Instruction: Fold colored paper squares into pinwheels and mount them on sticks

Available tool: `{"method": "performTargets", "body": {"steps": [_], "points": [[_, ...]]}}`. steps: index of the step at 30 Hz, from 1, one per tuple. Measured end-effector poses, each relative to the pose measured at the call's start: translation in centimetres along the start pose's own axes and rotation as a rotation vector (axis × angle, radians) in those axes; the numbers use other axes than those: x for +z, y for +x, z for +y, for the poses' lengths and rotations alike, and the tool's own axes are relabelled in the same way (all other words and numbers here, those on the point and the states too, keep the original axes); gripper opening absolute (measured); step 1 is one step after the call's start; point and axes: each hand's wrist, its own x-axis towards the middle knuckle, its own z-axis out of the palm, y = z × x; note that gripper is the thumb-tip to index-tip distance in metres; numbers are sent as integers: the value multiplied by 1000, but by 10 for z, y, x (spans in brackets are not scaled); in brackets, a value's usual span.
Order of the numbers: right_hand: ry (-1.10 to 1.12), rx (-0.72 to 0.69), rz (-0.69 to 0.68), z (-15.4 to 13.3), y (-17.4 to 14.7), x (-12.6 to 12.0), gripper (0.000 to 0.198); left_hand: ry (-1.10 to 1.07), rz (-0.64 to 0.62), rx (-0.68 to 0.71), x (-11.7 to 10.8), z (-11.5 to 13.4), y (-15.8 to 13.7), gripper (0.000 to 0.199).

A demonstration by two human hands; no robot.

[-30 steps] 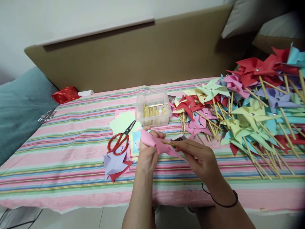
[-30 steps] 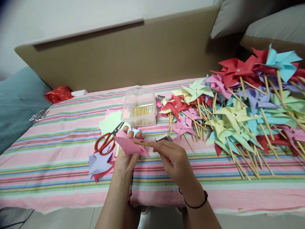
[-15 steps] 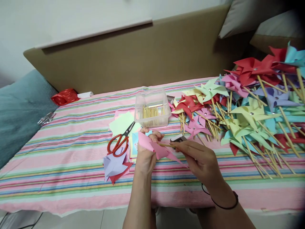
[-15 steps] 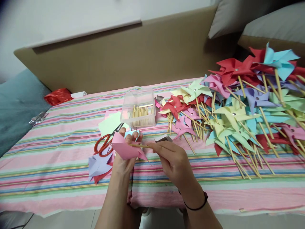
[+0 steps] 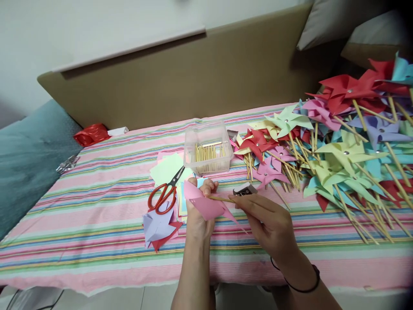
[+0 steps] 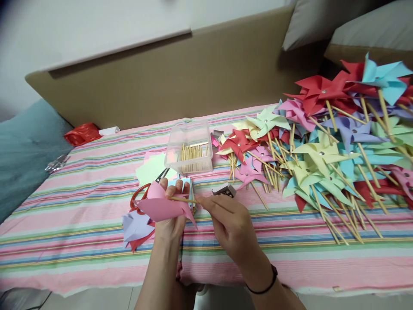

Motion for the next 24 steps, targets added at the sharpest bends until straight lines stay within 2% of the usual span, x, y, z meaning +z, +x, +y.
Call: {"method": "performTargets", "body": {"steps": [8, 16, 24], "points": [[2, -22, -12, 0, -2, 3, 57, -34, 1, 25, -6, -2, 1, 34], [-11, -23, -15, -1, -3, 6, 58, -29, 24, 47, -6, -2, 1, 36], [34, 3, -5, -3, -2, 8, 54, -53, -31, 53, -7, -1, 3, 40]]}}
